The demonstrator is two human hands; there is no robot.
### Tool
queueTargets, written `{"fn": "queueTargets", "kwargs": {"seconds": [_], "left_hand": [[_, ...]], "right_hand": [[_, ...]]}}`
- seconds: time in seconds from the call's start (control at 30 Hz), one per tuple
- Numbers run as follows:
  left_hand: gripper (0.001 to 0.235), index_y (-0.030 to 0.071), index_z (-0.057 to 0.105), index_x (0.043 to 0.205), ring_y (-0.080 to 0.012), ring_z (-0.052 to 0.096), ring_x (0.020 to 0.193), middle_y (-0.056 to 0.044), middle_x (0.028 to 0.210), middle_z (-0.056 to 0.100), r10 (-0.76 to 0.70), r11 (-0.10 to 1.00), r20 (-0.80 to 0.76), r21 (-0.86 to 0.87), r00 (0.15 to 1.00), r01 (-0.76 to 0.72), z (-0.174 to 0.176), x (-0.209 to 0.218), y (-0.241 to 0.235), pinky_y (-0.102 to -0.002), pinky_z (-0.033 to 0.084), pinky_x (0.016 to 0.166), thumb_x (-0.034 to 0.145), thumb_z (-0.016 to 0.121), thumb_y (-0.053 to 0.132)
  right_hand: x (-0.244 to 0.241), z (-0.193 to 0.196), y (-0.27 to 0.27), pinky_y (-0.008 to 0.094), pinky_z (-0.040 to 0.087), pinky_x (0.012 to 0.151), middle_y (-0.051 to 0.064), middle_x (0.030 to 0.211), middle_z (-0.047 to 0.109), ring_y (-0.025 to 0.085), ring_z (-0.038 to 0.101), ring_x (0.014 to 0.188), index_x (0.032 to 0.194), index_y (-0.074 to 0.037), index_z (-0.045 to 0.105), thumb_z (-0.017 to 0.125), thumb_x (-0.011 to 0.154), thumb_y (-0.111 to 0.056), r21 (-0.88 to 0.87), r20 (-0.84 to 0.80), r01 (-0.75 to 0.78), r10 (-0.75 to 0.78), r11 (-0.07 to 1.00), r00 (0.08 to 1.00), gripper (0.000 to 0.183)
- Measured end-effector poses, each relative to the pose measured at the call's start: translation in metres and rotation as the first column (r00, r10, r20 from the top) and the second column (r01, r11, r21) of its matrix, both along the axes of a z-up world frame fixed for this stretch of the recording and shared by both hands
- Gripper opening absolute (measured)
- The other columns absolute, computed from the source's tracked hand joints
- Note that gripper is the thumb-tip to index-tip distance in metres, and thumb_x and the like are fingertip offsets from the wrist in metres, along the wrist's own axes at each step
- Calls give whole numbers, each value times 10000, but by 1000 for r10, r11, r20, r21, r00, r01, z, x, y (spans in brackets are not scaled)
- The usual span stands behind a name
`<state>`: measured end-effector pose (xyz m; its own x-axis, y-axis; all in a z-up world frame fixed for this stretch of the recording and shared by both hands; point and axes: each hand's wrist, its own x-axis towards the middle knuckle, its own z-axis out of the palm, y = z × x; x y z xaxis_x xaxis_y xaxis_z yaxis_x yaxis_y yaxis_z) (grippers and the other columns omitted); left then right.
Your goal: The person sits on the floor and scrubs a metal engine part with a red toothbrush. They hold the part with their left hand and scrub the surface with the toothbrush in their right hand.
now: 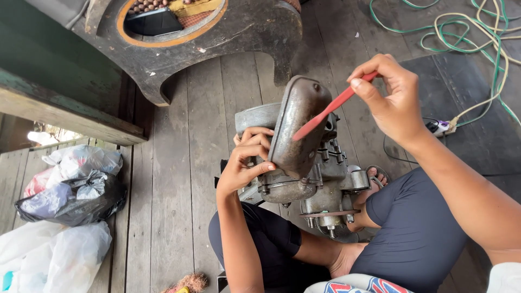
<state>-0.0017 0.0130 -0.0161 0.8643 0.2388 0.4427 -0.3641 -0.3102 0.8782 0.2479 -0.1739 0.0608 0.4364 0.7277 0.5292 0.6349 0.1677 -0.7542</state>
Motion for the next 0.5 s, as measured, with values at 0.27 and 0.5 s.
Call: {"fn": "queueTargets", "kwargs": {"seconds": [0.27, 0.5], "left_hand": [[212, 83, 594, 707, -259, 518, 1205, 16, 879, 580, 85, 996, -44, 0, 995, -86, 0, 1, -5, -435, 370, 1050, 775, 771, 177], [208, 86, 625, 705, -244, 519, 1204, 23, 938, 621, 152, 988, -75, 23, 986, -150, -1, 2, -9, -447, 345, 1071, 748, 784, 212]], "right_hand": [[-10, 12, -1, 293, 424, 888, 69, 929, 600, 158, 493, 881, 1000, 14, 654, 651, 1012, -56, 2, 36, -9, 9, 1000, 999, 71], [-8, 13, -2, 292, 429, 892, 63, 935, 615, 153, 503, 887, 1008, 4, 670, 659, 1006, -79, -21, 45, -3, 3, 1000, 999, 84]]}}
